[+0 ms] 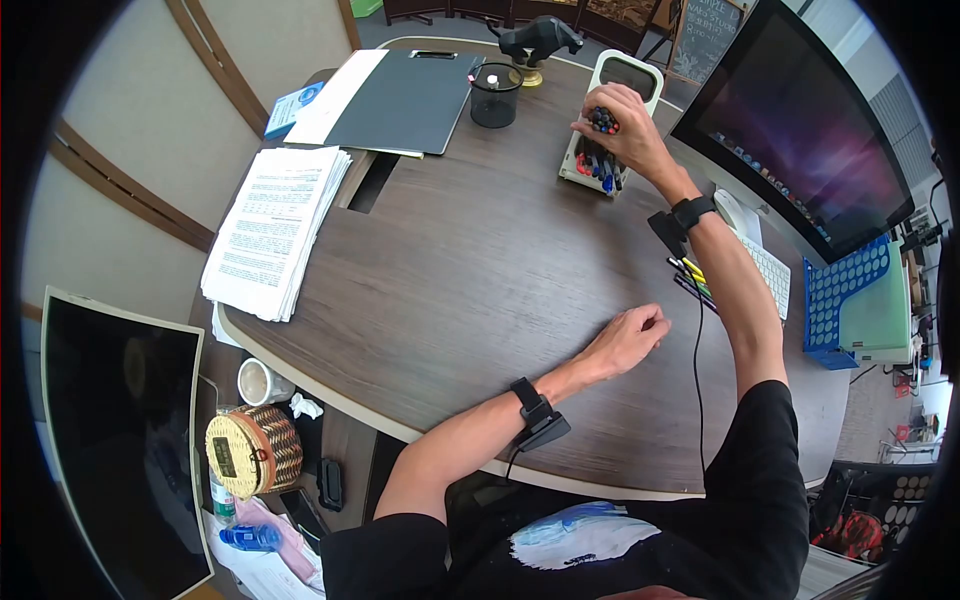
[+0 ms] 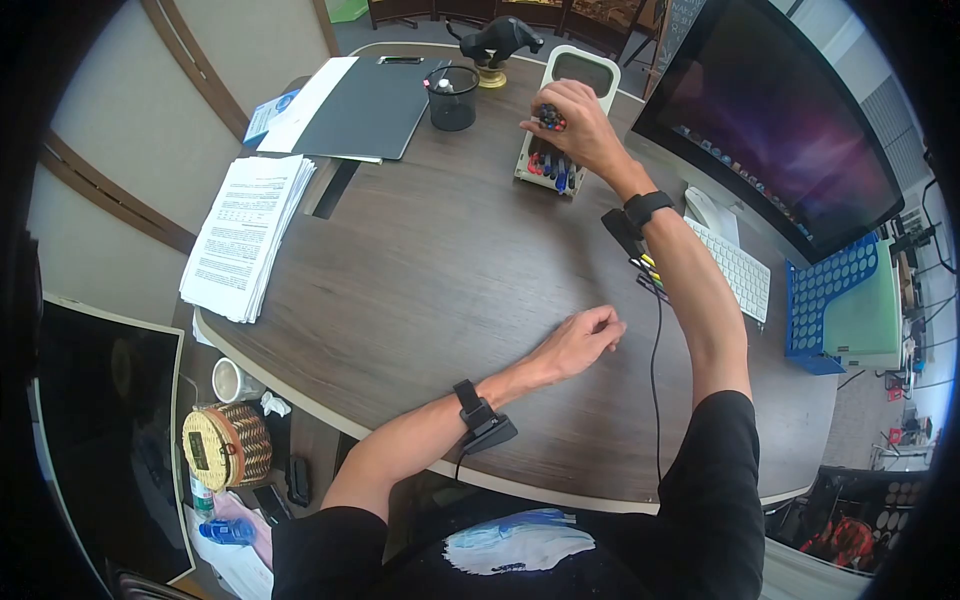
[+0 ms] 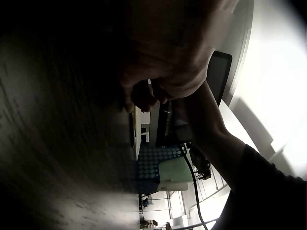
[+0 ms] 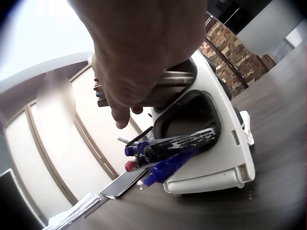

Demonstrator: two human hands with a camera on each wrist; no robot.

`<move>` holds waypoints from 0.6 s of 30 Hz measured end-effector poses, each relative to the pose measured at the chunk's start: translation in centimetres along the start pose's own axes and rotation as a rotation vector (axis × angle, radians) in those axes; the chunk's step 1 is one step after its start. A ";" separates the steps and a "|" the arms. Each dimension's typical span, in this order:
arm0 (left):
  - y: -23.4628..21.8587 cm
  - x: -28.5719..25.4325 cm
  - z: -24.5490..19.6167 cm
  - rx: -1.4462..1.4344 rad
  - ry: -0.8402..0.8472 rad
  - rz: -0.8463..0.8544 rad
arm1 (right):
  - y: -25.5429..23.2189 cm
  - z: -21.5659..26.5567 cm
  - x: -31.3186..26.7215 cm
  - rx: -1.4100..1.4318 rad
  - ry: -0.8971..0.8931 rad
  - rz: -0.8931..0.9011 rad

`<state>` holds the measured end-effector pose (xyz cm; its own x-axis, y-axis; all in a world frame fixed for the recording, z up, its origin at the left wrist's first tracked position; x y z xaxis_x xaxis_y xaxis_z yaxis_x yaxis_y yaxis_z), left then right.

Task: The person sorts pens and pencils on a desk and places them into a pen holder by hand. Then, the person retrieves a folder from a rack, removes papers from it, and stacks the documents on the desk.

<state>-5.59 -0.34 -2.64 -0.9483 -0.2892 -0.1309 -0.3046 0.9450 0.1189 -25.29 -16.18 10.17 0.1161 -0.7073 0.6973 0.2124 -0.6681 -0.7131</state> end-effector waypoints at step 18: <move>0.2 0.5 0.7 -0.074 0.061 -0.027 | -8.3 1.8 -4.6 -0.034 0.277 -0.247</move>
<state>-6.05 -0.14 -3.33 -0.9427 -0.3249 -0.0754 -0.3334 0.9237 0.1886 -25.82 -6.95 13.04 -0.2025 -0.5565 0.8058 0.1686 -0.8304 -0.5311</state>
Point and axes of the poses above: each hand's wrist, its own x-axis towards the middle knuckle, its own y-axis out of the palm, z = x × y, the point moved 4 cm from there along x, towards the middle knuckle, and after that the axes turned 6 degrees about -z, right-handed, at the moved point
